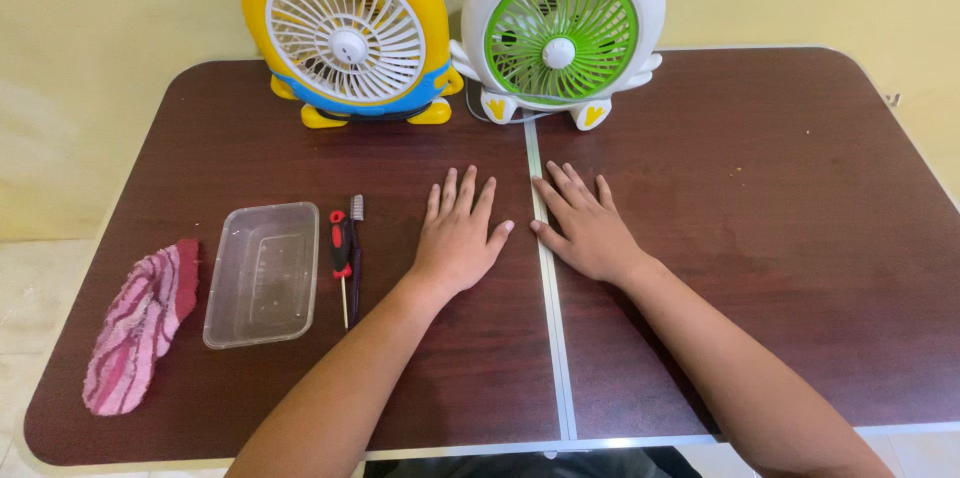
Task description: The person disassembles a small white and green electric fan by removing the front grille, unscrewing the central hub with a screwdriver, and detaching the fan blade. The removed parts are placed on the table next to the fan body.
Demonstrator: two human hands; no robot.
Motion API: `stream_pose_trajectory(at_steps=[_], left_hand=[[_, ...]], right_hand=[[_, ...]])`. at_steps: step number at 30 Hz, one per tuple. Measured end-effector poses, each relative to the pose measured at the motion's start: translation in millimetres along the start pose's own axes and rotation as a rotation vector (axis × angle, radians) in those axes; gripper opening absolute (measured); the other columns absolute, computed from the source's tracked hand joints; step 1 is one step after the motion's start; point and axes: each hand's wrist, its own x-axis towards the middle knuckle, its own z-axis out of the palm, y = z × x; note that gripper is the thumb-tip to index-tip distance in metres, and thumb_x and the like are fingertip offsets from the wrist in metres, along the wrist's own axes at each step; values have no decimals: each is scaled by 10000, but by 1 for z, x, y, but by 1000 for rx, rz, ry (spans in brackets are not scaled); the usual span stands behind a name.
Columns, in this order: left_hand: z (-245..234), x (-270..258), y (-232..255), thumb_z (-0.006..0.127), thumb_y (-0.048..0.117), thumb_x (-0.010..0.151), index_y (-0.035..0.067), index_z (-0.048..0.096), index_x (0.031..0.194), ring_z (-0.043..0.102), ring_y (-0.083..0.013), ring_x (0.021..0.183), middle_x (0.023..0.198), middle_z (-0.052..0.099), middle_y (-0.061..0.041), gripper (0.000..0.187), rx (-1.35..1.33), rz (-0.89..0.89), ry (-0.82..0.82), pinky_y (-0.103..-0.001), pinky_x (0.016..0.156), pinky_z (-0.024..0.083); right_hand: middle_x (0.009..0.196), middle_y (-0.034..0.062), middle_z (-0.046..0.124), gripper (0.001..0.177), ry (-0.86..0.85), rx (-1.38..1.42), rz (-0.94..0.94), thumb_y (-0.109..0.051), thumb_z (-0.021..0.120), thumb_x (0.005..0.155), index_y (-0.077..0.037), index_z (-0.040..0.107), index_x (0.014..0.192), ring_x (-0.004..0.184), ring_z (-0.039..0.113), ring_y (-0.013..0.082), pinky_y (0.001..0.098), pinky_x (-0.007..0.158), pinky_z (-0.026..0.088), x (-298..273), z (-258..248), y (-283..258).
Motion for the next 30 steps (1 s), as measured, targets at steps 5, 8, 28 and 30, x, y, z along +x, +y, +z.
stream_pose_trajectory(at_steps=[5, 8, 28, 30], left_hand=[[-1, -3, 1, 533, 480, 979, 67, 395, 1531, 207, -427, 1510, 1614, 289, -236, 703, -46, 20, 93, -552, 1212, 146], [-1, -3, 1, 532, 480, 981, 63, 397, 1529, 209, -429, 1508, 1612, 291, -237, 702, -45, 20, 95, -554, 1210, 149], [-2, -4, 1, 545, 475, 978, 64, 408, 1523, 212, -434, 1509, 1609, 301, -236, 696, -54, 22, 98, -555, 1212, 153], [-2, -5, 2, 543, 476, 980, 65, 405, 1523, 209, -436, 1507, 1609, 298, -237, 695, -55, 22, 99, -556, 1211, 150]], right_hand=[[1638, 177, 296, 668, 9, -2, -7, -483, 480, 1002, -111, 382, 1547, 1531, 234, 344, 632, 1185, 151, 0, 1, 0], [1637, 177, 293, 669, 2, -4, -1, -485, 480, 1000, -113, 381, 1548, 1528, 232, 345, 634, 1182, 149, 0, 1, 1], [1640, 173, 288, 665, -18, -3, 10, -485, 473, 1001, -112, 384, 1545, 1531, 227, 340, 618, 1188, 146, 1, -1, 0], [1640, 174, 293, 659, -11, -4, 6, -485, 471, 1005, -115, 388, 1543, 1533, 232, 341, 616, 1191, 150, 0, -1, -1]])
